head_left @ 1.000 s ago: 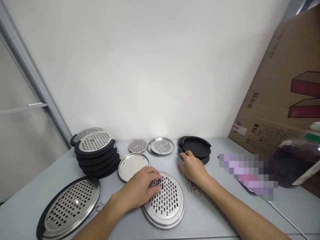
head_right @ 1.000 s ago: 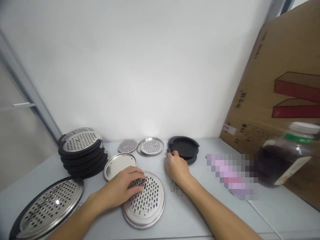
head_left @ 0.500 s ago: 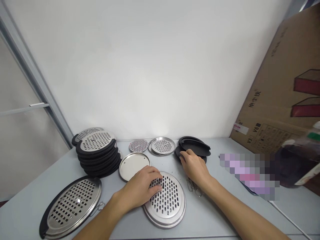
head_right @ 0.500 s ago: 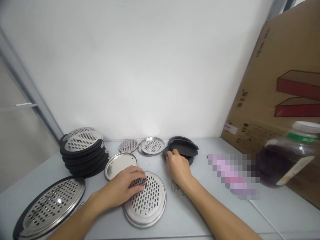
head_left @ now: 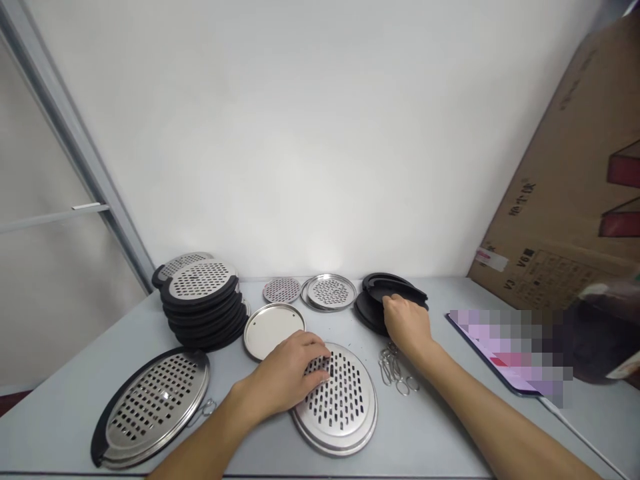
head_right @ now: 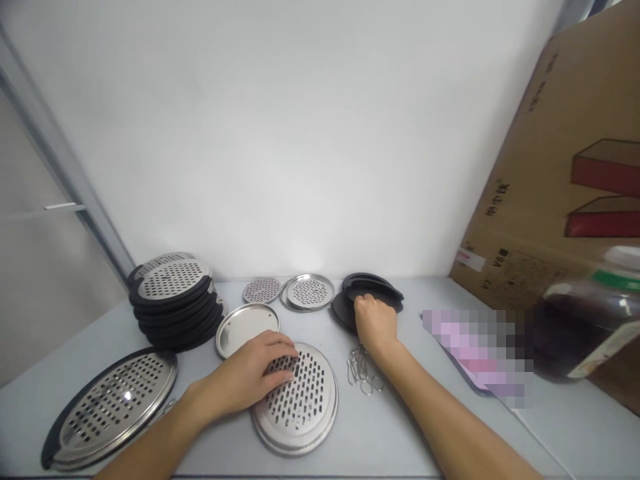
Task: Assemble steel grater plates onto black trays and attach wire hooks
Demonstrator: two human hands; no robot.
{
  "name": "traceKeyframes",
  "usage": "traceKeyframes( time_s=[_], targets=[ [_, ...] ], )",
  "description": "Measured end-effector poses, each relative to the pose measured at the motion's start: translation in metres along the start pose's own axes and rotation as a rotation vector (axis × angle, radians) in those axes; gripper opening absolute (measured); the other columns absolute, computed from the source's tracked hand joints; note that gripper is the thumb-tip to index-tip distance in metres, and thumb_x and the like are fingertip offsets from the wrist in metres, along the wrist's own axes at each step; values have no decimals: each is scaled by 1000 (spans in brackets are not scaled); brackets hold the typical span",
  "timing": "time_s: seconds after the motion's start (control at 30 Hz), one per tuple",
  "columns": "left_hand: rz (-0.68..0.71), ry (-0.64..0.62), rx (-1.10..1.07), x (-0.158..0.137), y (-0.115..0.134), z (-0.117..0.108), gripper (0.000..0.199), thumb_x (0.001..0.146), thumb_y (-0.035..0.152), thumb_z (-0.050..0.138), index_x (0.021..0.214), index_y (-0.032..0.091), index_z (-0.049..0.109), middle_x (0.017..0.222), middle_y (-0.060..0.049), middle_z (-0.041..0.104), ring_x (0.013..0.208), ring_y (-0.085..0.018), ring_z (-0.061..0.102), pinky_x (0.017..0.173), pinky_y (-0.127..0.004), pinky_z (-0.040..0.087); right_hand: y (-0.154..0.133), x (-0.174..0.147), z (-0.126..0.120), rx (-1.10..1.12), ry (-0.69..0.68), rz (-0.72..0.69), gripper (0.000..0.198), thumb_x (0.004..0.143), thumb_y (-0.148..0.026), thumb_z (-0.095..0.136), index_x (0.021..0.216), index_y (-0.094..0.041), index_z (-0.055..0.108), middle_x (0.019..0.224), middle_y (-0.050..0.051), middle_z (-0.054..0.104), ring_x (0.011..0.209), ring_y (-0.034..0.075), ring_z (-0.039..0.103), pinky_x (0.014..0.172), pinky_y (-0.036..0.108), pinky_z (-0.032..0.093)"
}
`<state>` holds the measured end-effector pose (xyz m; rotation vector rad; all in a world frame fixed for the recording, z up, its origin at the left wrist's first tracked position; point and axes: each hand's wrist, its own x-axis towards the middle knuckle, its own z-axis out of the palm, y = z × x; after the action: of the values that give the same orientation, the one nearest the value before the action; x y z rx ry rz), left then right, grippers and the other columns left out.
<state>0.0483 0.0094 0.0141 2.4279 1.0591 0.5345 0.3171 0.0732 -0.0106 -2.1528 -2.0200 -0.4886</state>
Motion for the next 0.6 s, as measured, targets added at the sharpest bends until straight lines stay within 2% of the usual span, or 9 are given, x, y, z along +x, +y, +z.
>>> traceKeyframes(
  time_s=[0.37, 0.53, 0.6],
  targets=[
    [-21, 1, -28, -1, 1, -1, 31, 84, 29, 63, 115, 29, 64, 117, -1, 62, 111, -19, 54, 99, -32, 40, 3, -1, -4, -7, 200, -37, 24, 82, -3, 47, 71, -13, 66, 70, 8, 64, 60, 17, 60, 48, 29, 17],
    [-28, 11, -47, 0, 0, -2, 31, 83, 29, 64, 114, 29, 65, 116, -1, 62, 111, -20, 54, 99, -32, 40, 2, -5, -2, 4, 301, -76, 27, 86, -7, 46, 70, -15, 66, 65, 5, 61, 57, 14, 54, 50, 30, 17],
    [-28, 18, -58, 0, 0, -2, 31, 83, 29, 64, 114, 29, 65, 116, -1, 62, 110, -20, 54, 99, -32, 40, -1, -8, -2, 28, 394, -125, 28, 89, -11, 46, 72, -16, 68, 61, 3, 58, 54, 13, 50, 51, 29, 18]
  ],
)
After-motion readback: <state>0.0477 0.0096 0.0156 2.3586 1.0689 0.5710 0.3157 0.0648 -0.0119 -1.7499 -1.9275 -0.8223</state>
